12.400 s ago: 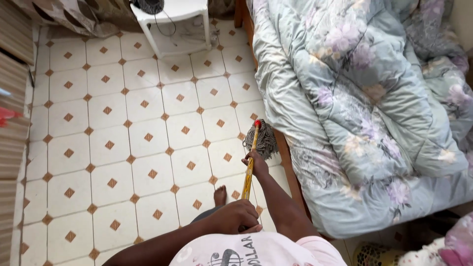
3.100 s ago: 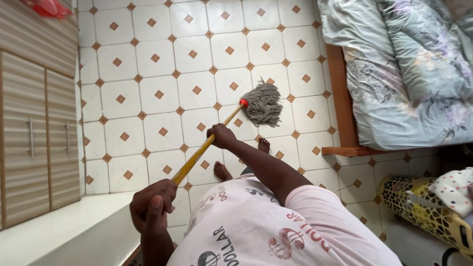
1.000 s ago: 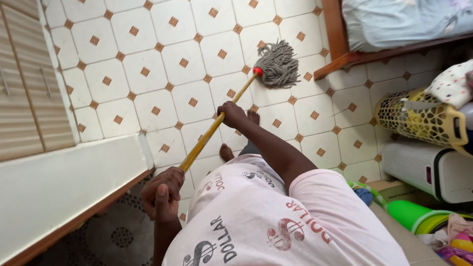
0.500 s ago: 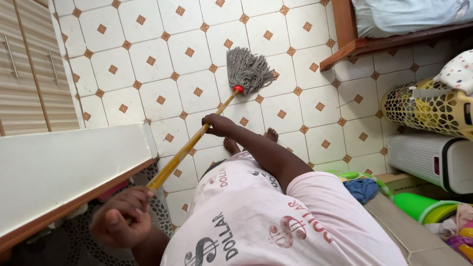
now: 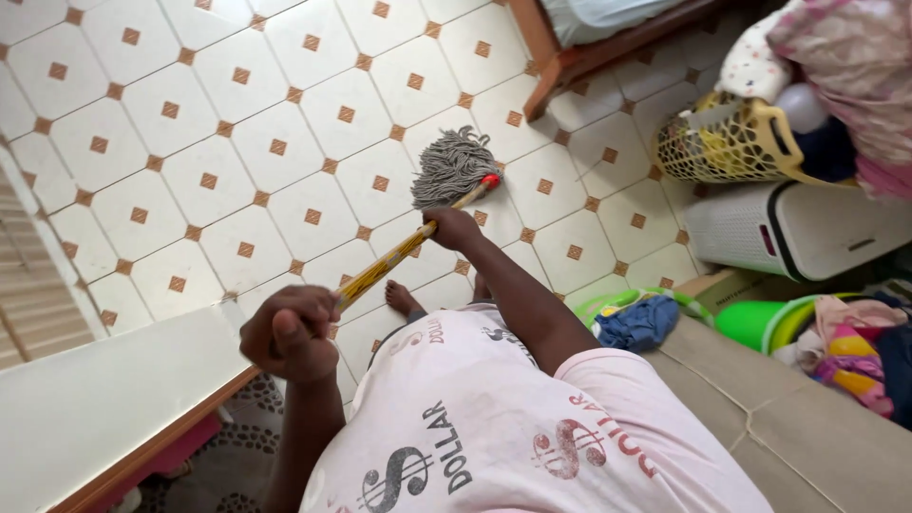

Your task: Mopping a tiled floor in a bedroom using a string mop, navigating around furniture.

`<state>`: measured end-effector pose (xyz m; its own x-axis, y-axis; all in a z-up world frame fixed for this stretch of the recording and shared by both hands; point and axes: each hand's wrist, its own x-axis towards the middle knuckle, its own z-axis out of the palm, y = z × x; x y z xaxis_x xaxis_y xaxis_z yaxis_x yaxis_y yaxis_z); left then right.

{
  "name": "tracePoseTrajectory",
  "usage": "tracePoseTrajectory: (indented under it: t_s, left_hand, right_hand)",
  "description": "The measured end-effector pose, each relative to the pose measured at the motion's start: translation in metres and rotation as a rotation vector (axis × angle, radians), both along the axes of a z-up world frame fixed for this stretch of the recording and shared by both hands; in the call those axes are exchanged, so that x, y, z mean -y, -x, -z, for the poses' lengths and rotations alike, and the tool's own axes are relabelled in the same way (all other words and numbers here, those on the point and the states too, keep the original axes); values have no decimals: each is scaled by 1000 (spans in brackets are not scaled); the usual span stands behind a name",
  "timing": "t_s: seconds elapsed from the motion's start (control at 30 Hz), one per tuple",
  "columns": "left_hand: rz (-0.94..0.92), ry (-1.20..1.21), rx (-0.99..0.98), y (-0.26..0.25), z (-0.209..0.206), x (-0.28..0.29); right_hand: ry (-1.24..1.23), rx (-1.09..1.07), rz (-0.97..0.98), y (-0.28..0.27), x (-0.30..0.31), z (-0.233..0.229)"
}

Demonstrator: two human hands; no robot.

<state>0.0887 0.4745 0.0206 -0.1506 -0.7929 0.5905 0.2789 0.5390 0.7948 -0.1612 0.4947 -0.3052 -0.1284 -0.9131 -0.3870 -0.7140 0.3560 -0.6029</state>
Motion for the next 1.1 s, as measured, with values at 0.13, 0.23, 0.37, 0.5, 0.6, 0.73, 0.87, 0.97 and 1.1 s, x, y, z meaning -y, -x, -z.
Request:
tracePoseTrajectory:
  t_s: [0.13, 0.23, 0.37, 0.5, 0.6, 0.73, 0.87, 0.97, 1.1]
  left_hand:
    - [73, -24, 17, 63, 9, -9]
    - [203, -103, 7, 111, 22, -17]
    - [320, -162, 98, 173, 36, -54]
    - [559, -197, 183, 215, 47, -84]
    - [690, -220, 246, 242, 49, -91]
    - [814, -328, 279, 272, 45, -81]
    - [852, -447, 278, 299, 69, -44]
    - [872, -727, 240, 315, 69, -10]
    - [930, -724, 49, 346, 53, 51]
  right_hand:
    - [-20, -52, 156, 65, -42, 10]
    - [-56, -69, 253, 117, -77, 17]
    - [-111, -61, 409, 187, -139, 36]
    - [-79, -52, 557, 225, -214, 50]
    - [-28, -69, 625, 242, -250, 52]
    - [101, -71, 730, 242, -275, 89]
    - [236, -77, 819, 231, -264, 96]
    - [199, 7, 874, 220, -235, 75]
    - [105, 115, 829, 240, -170, 38]
